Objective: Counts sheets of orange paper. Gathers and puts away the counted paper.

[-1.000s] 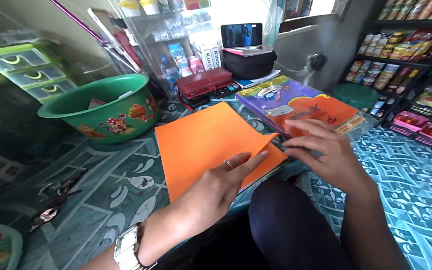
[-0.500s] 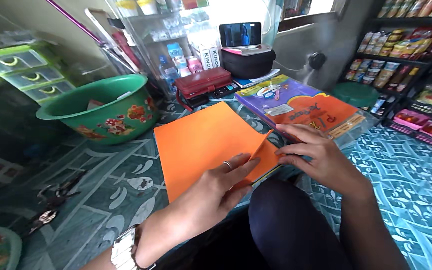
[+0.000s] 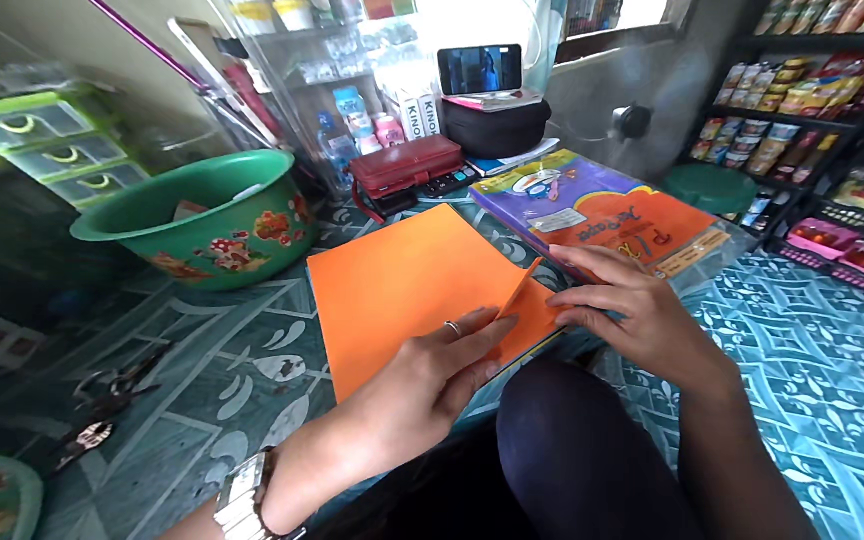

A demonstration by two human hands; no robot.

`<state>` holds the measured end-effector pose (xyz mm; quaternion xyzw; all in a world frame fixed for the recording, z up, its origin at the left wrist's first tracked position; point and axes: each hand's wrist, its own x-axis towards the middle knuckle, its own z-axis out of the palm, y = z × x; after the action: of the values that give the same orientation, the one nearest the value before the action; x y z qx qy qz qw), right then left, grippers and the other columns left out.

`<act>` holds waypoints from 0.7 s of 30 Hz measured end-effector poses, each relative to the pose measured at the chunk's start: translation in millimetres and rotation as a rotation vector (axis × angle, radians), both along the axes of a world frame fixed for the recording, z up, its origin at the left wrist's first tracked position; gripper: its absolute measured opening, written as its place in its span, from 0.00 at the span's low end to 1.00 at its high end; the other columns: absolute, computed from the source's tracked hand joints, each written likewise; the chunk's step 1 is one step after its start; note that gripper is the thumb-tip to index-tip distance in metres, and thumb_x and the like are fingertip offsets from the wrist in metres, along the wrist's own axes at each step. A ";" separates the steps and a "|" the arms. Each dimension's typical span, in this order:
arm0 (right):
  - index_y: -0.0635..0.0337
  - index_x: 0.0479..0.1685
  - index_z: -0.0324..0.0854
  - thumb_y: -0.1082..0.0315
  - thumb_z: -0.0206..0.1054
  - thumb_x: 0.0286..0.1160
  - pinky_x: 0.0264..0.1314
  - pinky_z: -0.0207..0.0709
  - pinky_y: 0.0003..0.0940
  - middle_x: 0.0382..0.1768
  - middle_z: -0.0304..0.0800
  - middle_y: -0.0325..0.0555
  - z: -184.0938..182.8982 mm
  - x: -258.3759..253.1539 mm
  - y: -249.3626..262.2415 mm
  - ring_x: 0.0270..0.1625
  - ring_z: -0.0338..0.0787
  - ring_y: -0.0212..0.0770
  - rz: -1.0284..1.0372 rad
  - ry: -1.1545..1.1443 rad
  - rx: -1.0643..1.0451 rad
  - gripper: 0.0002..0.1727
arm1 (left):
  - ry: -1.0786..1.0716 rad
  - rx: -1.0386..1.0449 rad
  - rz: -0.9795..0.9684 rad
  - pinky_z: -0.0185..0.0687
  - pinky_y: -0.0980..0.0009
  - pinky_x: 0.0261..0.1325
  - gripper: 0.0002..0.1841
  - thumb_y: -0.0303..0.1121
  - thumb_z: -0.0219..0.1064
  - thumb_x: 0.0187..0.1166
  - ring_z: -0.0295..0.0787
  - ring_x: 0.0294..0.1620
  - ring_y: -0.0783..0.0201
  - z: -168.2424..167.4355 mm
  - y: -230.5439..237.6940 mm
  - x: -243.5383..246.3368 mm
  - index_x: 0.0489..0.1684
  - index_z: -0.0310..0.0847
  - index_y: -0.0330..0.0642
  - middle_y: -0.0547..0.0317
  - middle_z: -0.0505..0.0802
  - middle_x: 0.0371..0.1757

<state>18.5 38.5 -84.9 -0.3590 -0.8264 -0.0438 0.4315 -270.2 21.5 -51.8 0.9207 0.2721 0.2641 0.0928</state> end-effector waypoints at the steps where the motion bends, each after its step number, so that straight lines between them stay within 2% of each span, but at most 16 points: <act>1: 0.49 0.43 0.97 0.52 0.67 0.80 0.84 0.66 0.58 0.74 0.85 0.47 0.5 -1.1 0.0 0.81 0.78 0.49 0.003 0.006 0.012 0.15 | -0.007 0.001 -0.001 0.81 0.81 0.64 0.22 0.38 0.57 0.88 0.89 0.65 0.70 -0.3 0.0 0.1 0.77 0.81 0.46 0.49 0.90 0.69; 3: 0.50 0.44 0.96 0.54 0.67 0.81 0.83 0.67 0.57 0.73 0.85 0.48 2.3 -3.4 -0.2 0.80 0.79 0.49 0.008 0.012 0.043 0.14 | -0.016 0.014 -0.011 0.81 0.81 0.63 0.21 0.35 0.55 0.88 0.89 0.63 0.70 -1.0 0.6 0.1 0.77 0.81 0.44 0.48 0.91 0.67; 7: 0.51 0.46 0.96 0.56 0.67 0.81 0.83 0.67 0.56 0.73 0.85 0.49 2.8 -4.8 1.4 0.82 0.77 0.50 0.008 -0.014 0.116 0.13 | -0.018 0.032 -0.026 0.79 0.81 0.66 0.22 0.32 0.53 0.87 0.88 0.66 0.68 -0.7 1.2 -0.3 0.77 0.81 0.43 0.48 0.92 0.65; 12: 0.52 0.40 0.96 0.60 0.69 0.80 0.80 0.67 0.50 0.69 0.89 0.49 3.4 -13.3 5.6 0.78 0.78 0.51 -0.071 0.038 0.277 0.11 | -0.023 0.029 -0.015 0.82 0.80 0.62 0.22 0.38 0.56 0.89 0.90 0.63 0.68 -2.3 1.0 0.4 0.77 0.81 0.44 0.47 0.91 0.67; 14: 0.52 0.38 0.96 0.59 0.70 0.79 0.80 0.65 0.52 0.68 0.89 0.48 3.6 -15.3 6.2 0.79 0.77 0.51 -0.092 0.048 0.297 0.11 | -0.017 0.036 -0.006 0.81 0.81 0.63 0.21 0.39 0.56 0.89 0.90 0.64 0.69 -2.6 1.3 0.2 0.77 0.82 0.44 0.48 0.91 0.68; 16: 0.51 0.35 0.96 0.58 0.72 0.77 0.79 0.66 0.54 0.67 0.90 0.47 4.0 -16.8 5.9 0.78 0.78 0.52 -0.110 0.066 0.303 0.10 | -0.028 0.042 -0.001 0.81 0.81 0.60 0.21 0.38 0.56 0.89 0.91 0.60 0.69 -3.4 1.5 0.7 0.76 0.82 0.44 0.48 0.92 0.66; 21: 0.51 0.36 0.96 0.58 0.73 0.76 0.79 0.67 0.53 0.66 0.90 0.49 2.6 -18.8 7.4 0.78 0.79 0.53 -0.120 0.108 0.301 0.10 | -0.023 0.033 -0.012 0.79 0.79 0.68 0.21 0.34 0.53 0.90 0.89 0.66 0.69 -2.5 1.6 -0.3 0.76 0.82 0.43 0.49 0.91 0.68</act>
<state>-0.3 45.8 -82.2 -0.3406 -0.7633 -0.1734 0.5208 -270.5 23.1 -54.3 0.9206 0.2611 0.2786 0.0826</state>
